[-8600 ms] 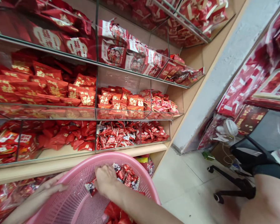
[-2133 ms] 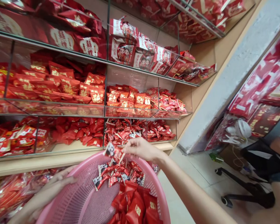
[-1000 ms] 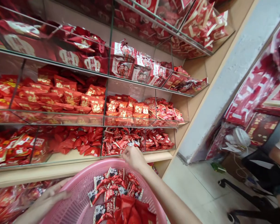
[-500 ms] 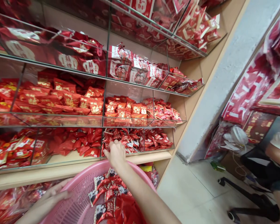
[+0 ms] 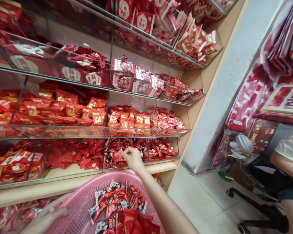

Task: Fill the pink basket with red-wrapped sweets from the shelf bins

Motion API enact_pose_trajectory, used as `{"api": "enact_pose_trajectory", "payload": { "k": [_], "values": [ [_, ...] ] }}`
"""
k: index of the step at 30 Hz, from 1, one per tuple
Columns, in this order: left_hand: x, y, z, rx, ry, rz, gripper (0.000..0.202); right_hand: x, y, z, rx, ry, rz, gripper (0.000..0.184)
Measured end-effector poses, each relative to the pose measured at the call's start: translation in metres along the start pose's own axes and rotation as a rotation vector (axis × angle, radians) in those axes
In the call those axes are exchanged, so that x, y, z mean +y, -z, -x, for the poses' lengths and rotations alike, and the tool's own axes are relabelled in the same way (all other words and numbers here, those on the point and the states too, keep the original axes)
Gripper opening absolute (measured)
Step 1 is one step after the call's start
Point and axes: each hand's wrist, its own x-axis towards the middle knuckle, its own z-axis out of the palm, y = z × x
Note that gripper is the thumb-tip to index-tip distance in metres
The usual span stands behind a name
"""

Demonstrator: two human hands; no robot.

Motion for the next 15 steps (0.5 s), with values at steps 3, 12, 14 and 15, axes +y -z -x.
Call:
{"api": "enact_pose_trajectory", "payload": {
  "k": [3,12,14,15],
  "values": [
    [-0.004,0.001,-0.001,0.004,0.024,0.000,0.037,0.005,0.002,0.003,-0.007,-0.038,-0.124,0.022],
    [0.000,-0.008,0.004,0.070,0.005,0.041,0.042,0.003,0.001,0.013,-0.063,-0.013,-0.245,0.019],
    [0.004,-0.011,0.007,0.107,-0.004,0.056,0.041,0.003,0.005,0.023,-0.063,0.066,-0.174,0.017],
    [0.007,-0.013,0.007,0.123,-0.008,0.048,0.040,0.003,0.008,0.029,-0.061,0.110,-0.124,0.017]
  ]
}}
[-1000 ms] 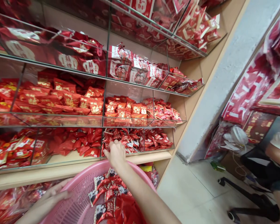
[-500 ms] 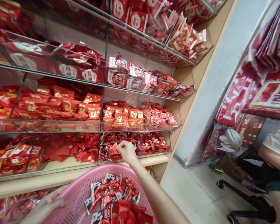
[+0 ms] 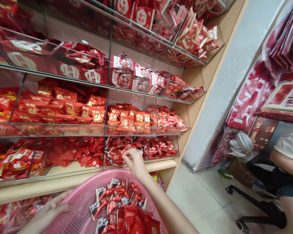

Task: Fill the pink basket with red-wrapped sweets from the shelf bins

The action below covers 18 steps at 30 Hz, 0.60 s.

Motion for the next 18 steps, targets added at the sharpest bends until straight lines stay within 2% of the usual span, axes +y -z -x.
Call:
{"api": "enact_pose_trajectory", "payload": {
  "k": [3,7,9,11,13,15,16,18],
  "values": [
    [0.006,-0.001,0.000,-0.021,-0.055,-0.060,0.037,-0.001,0.006,0.024,-0.014,0.071,0.125,0.016],
    [0.006,0.002,-0.005,-0.061,-0.258,-0.212,0.046,0.000,0.011,0.052,-0.033,0.153,0.167,0.014],
    [0.004,0.004,-0.006,-0.043,-0.376,-0.394,0.056,0.001,0.012,0.060,-0.048,0.224,0.182,0.012],
    [0.004,0.002,-0.006,-0.047,-0.498,-0.630,0.056,0.002,0.011,0.066,-0.069,0.291,0.216,0.012],
    [0.010,-0.005,-0.005,-0.044,-0.633,-0.817,0.046,0.002,0.010,0.070,-0.098,0.335,0.261,0.013],
    [0.021,-0.017,-0.003,-0.036,-0.734,-0.884,0.033,0.001,0.007,0.074,-0.139,0.351,0.302,0.014],
    [0.029,-0.025,-0.002,-0.032,-0.754,-0.866,0.029,0.000,0.006,0.076,-0.159,0.355,0.316,0.015],
    [0.043,-0.040,0.001,-0.070,-0.696,-0.780,0.024,0.000,0.003,0.080,-0.193,0.357,0.334,0.016]
  ]
}}
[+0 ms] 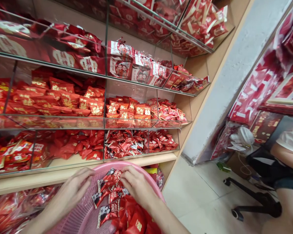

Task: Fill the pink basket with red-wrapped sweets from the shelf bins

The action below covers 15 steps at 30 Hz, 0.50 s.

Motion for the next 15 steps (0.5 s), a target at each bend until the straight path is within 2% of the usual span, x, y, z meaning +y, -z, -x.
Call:
{"api": "enact_pose_trajectory", "payload": {
  "k": [2,5,7,9,12,15],
  "values": [
    [0.015,-0.002,-0.008,-0.110,0.186,0.239,0.025,-0.003,-0.003,0.002,-0.020,0.007,0.000,0.016],
    [0.027,-0.005,-0.011,-0.390,0.555,0.762,0.038,-0.007,-0.005,0.004,-0.038,0.025,-0.007,0.017],
    [0.029,-0.004,-0.010,-0.502,0.665,1.044,0.040,-0.009,-0.006,0.004,-0.050,0.041,-0.011,0.018],
    [0.029,-0.002,-0.009,-0.504,0.707,1.165,0.036,-0.011,-0.005,0.004,-0.053,0.044,-0.018,0.019],
    [0.028,0.001,-0.008,-0.415,0.775,1.189,0.032,-0.012,-0.007,0.004,-0.019,0.013,-0.065,0.020],
    [0.030,0.001,-0.007,-0.349,0.775,1.212,0.029,-0.013,-0.013,0.003,0.058,-0.074,-0.190,0.022]
  ]
}}
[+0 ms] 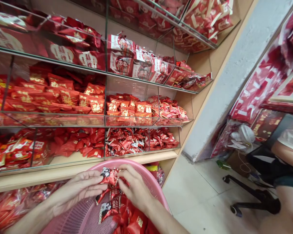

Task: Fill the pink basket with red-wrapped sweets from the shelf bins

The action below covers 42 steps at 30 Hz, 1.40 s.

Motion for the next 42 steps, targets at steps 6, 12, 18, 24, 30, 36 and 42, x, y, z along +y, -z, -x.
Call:
{"api": "enact_pose_trajectory", "payload": {
  "k": [6,12,18,24,30,36,42],
  "values": [
    [0.002,-0.015,0.003,0.010,-0.083,0.058,0.022,-0.010,-0.018,-0.007,0.278,-0.488,-0.597,0.032],
    [0.003,-0.024,0.007,0.022,-0.117,-0.027,0.022,-0.017,-0.018,-0.014,0.229,-0.687,-0.697,0.036],
    [-0.002,-0.020,0.007,-0.013,-0.070,-0.223,0.026,-0.010,-0.009,-0.013,0.220,-0.530,-0.442,0.036],
    [-0.001,-0.019,0.011,-0.079,-0.083,-0.278,0.026,-0.011,0.002,-0.011,0.127,-0.447,-0.342,0.036],
    [-0.003,-0.013,0.010,-0.085,-0.100,-0.329,0.026,-0.011,0.004,-0.012,0.091,-0.436,-0.357,0.035],
    [-0.003,-0.005,0.011,-0.048,-0.116,-0.302,0.027,-0.012,-0.002,-0.011,0.009,-0.440,-0.452,0.034],
    [0.003,-0.008,0.019,-0.089,-0.119,-0.391,0.026,-0.010,-0.011,-0.020,0.057,-0.562,-0.608,0.033]
  ]
}}
